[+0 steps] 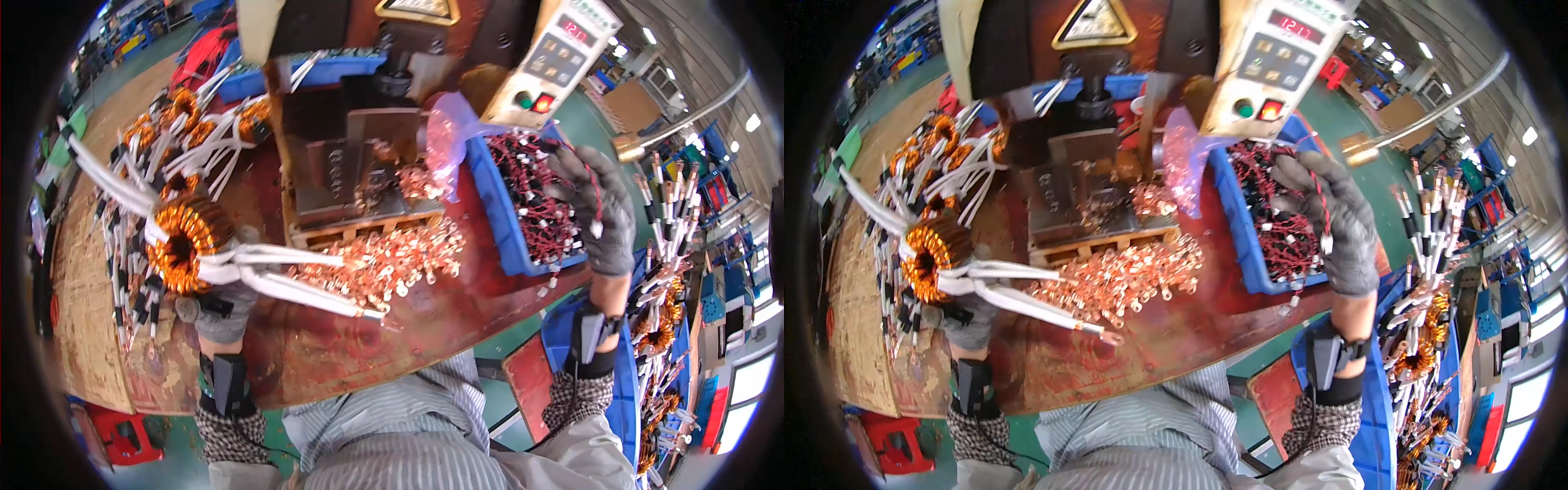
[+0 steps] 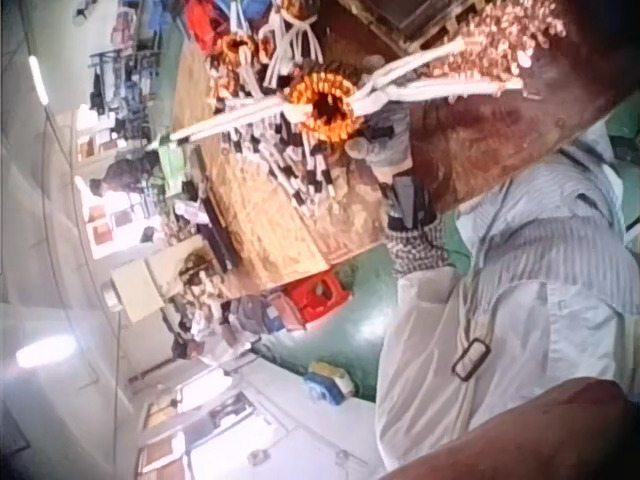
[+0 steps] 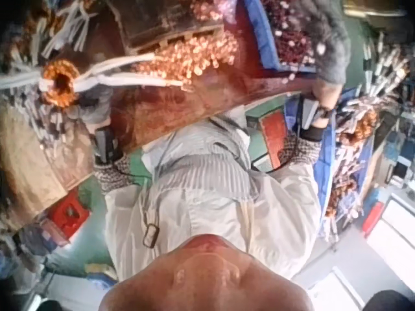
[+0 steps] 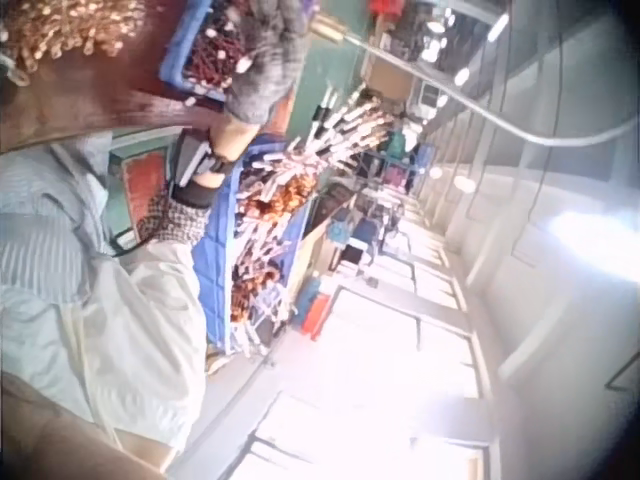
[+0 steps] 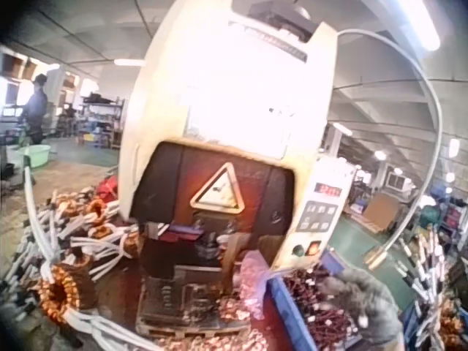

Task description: Crimping metal ring terminals onto the ends of wires for toroidal transformers using a pneumatic press machine.

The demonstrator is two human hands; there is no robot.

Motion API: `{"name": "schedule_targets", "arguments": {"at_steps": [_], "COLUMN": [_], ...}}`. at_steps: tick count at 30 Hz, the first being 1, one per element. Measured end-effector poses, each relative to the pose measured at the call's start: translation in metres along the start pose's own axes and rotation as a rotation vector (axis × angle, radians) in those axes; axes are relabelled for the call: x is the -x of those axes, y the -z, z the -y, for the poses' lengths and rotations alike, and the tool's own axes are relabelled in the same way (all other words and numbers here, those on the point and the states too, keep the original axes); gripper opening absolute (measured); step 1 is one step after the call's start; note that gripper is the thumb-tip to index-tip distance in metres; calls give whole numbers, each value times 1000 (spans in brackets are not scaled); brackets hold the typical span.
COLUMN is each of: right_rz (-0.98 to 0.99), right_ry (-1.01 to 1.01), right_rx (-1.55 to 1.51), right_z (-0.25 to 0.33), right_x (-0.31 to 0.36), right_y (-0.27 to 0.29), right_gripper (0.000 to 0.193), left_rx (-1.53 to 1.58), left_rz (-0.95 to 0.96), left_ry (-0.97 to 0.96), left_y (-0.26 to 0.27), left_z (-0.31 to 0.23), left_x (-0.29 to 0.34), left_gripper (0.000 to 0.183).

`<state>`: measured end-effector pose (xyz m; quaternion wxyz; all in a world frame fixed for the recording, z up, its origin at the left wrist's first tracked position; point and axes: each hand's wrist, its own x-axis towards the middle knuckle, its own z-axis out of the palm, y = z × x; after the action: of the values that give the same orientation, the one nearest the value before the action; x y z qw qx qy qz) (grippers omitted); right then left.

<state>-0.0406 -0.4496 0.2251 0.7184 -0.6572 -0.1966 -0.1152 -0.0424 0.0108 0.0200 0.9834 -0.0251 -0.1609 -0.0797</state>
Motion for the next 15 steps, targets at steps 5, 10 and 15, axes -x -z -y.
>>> {"name": "schedule_targets", "arguments": {"at_steps": [5,10,15], "right_rz": [-44,132,101], "right_ry": [-97,-188,-64], "right_rx": [481,412,695], "right_z": [1,-67,-88], "right_x": [48,96,114], "right_y": [-56,-91,-100], "right_gripper": [26,20,27], "left_rx": [-437,-364,-193], "left_rz": [-24,-43,254], "left_ry": [-8,-60,137], "left_y": [-28,-36,-44], "left_z": [26,27,42], "left_x": [-25,-23,-29], "left_gripper": [111,110,101]}}
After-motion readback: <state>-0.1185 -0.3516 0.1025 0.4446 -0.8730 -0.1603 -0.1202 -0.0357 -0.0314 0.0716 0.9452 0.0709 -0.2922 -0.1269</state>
